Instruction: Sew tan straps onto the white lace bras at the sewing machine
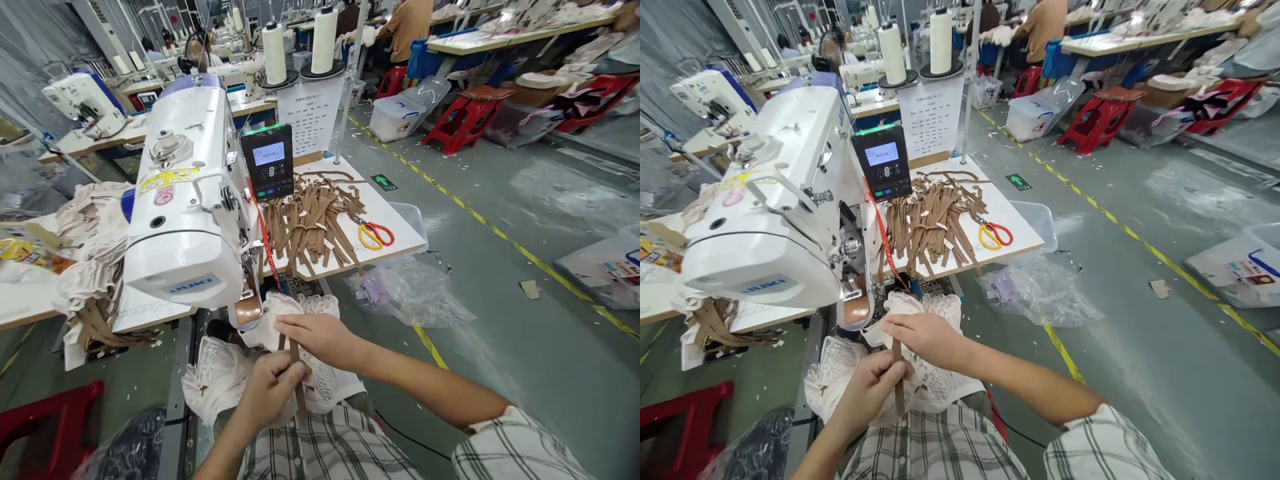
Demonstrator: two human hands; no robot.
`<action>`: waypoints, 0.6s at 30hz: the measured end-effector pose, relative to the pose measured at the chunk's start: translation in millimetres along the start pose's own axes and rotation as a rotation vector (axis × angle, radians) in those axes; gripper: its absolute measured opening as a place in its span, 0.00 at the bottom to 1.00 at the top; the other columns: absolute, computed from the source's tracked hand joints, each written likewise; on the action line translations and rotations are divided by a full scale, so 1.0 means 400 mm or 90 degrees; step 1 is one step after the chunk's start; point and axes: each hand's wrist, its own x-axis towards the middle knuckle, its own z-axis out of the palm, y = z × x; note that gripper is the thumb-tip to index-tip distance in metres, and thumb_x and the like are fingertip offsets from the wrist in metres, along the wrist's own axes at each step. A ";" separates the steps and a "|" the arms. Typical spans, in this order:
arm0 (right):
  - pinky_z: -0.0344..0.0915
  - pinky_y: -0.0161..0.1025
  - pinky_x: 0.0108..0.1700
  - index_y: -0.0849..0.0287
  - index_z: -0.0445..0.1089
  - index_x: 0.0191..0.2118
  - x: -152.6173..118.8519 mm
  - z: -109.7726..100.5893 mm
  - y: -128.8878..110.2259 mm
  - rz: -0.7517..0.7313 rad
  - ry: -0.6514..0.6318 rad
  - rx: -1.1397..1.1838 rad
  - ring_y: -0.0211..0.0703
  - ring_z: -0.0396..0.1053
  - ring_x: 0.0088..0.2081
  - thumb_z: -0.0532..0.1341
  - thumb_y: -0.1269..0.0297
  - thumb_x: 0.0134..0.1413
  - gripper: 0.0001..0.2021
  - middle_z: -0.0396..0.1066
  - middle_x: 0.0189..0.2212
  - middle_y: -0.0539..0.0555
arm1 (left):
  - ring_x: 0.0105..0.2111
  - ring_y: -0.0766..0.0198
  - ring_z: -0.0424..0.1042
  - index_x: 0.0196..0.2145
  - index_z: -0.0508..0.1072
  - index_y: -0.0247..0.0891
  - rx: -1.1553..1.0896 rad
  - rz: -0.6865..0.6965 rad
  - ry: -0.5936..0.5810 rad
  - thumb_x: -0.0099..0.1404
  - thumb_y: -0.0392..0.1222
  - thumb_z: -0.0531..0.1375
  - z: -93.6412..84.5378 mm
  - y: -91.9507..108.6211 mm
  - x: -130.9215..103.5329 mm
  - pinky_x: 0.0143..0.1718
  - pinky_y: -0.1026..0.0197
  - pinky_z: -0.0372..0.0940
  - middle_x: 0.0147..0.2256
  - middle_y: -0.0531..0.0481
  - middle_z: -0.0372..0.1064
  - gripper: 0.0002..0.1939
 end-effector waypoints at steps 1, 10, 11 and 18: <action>0.74 0.44 0.48 0.57 0.64 0.62 0.000 0.004 0.010 0.017 0.010 0.007 0.50 0.73 0.55 0.50 0.69 0.68 0.20 0.72 0.56 0.63 | 0.26 0.62 0.69 0.29 0.77 0.37 -0.007 -0.027 -0.004 0.70 0.57 0.54 0.003 0.002 0.001 0.31 0.62 0.62 0.25 0.48 0.73 0.23; 0.70 0.41 0.37 0.56 0.71 0.45 -0.057 0.080 0.003 0.527 0.093 0.658 0.40 0.66 0.31 0.51 0.42 0.63 0.23 0.68 0.31 0.52 | 0.28 0.64 0.71 0.28 0.79 0.36 -0.159 -0.080 0.096 0.69 0.52 0.56 -0.014 0.028 0.022 0.33 0.63 0.64 0.26 0.49 0.76 0.21; 0.69 0.40 0.36 0.57 0.71 0.42 -0.054 0.090 -0.004 0.540 0.023 0.778 0.40 0.65 0.29 0.49 0.38 0.63 0.27 0.67 0.28 0.51 | 0.29 0.63 0.72 0.28 0.79 0.36 -0.165 -0.075 0.085 0.69 0.52 0.55 -0.013 0.036 0.030 0.34 0.63 0.65 0.27 0.49 0.77 0.21; 0.58 0.34 0.25 0.58 0.74 0.33 0.095 0.045 0.028 0.543 0.149 0.790 0.33 0.57 0.20 0.65 0.46 0.54 0.18 0.62 0.18 0.45 | 0.32 0.62 0.74 0.44 0.80 0.38 0.103 0.108 0.102 0.71 0.49 0.55 -0.069 0.043 0.043 0.35 0.63 0.67 0.34 0.47 0.79 0.17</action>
